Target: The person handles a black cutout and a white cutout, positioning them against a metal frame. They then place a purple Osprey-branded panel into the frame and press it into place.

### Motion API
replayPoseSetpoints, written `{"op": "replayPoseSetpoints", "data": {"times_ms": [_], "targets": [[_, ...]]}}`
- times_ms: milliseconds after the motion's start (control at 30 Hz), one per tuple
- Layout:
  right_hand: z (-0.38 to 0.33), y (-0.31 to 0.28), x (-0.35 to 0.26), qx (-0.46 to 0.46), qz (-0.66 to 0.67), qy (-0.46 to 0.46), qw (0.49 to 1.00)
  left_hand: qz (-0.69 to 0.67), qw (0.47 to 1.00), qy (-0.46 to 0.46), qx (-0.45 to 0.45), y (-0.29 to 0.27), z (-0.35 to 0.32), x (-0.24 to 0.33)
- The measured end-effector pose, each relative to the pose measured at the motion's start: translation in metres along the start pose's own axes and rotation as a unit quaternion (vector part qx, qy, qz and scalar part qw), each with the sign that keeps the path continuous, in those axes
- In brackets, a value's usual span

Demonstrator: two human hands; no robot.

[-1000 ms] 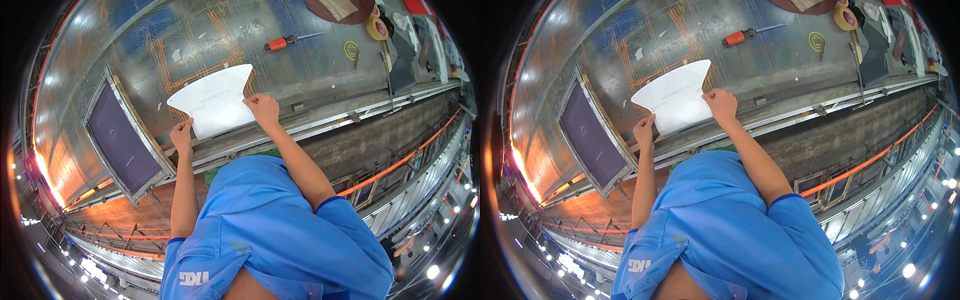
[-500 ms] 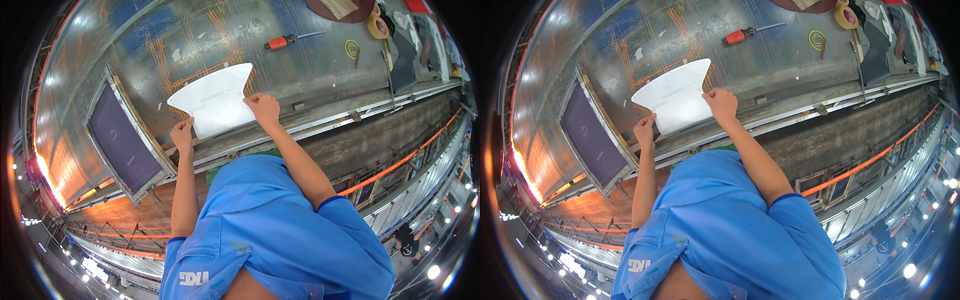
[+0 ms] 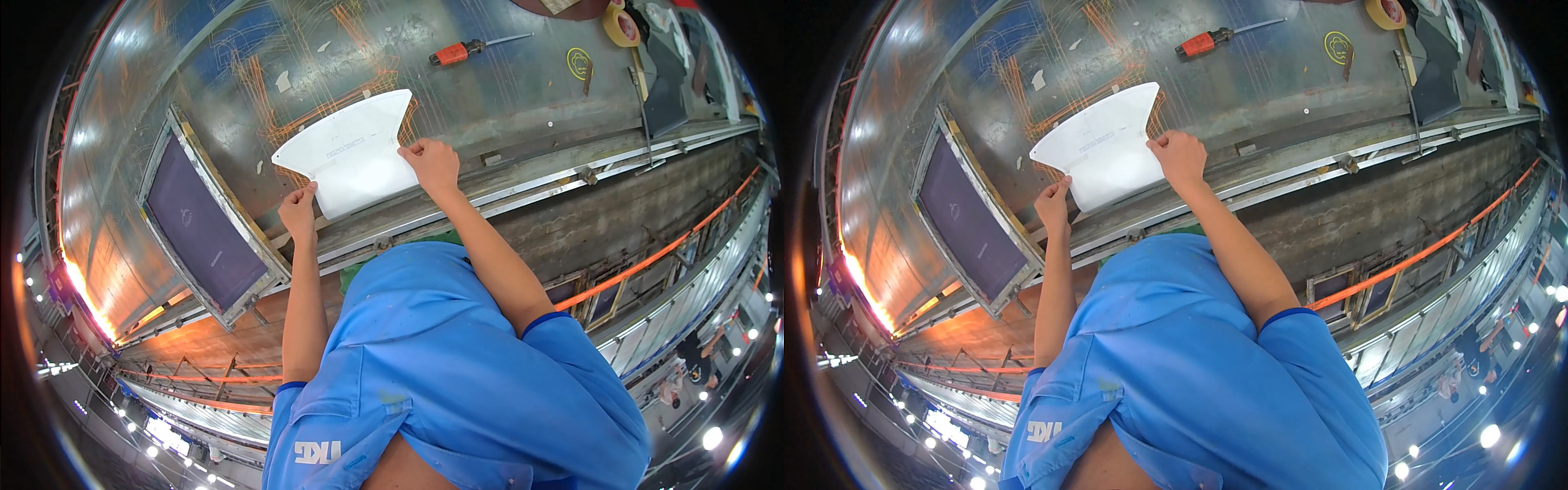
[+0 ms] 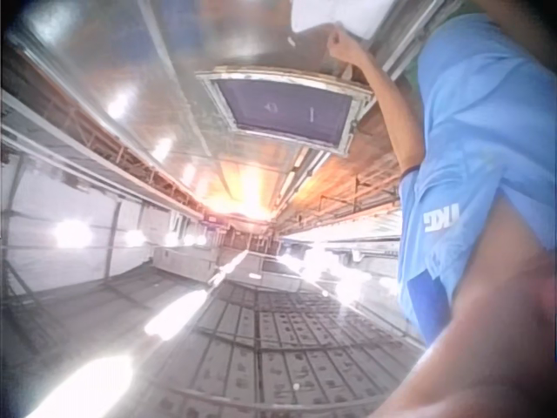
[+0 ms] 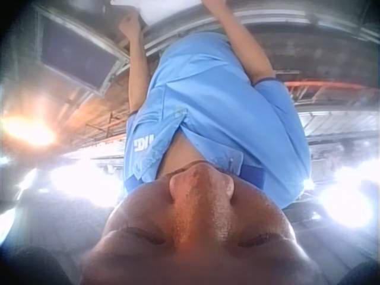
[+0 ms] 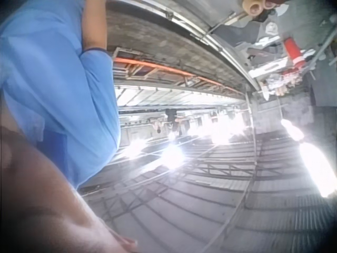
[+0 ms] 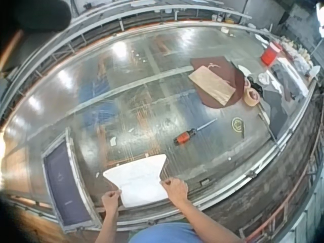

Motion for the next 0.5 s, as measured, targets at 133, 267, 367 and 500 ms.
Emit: {"op": "replayPoseSetpoints", "data": {"times_ms": [133,267,367,500], "targets": [[-0.0011,-0.0015,-0.0022,-0.009,0.004,0.009,1.000,0.005,1.000,0.011,0.001,-0.0003,0.0001,0.0011],[-0.0006,-0.0033,-0.0044,-0.002,-0.003,0.000,1.000,0.010,1.000,0.013,0.002,0.0004,-0.0005,0.0029],[-0.0003,-0.0035,-0.0047,0.003,-0.004,-0.010,1.000,0.018,1.000,0.005,-0.003,0.0011,-0.0023,0.0074],[-0.0012,-0.0042,-0.0057,-0.003,0.000,-0.007,1.000,0.016,1.000,0.013,-0.002,0.0015,-0.0039,0.0058]]}}
Point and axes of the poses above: each hand's wrist, its own z-axis towards the middle knuckle, its own y-axis out of the palm, x = y × z, the point moved 8 cm from there along z, towards the middle knuckle, and after that the axes turned 4 degrees about -x, right-handed, at the moved point
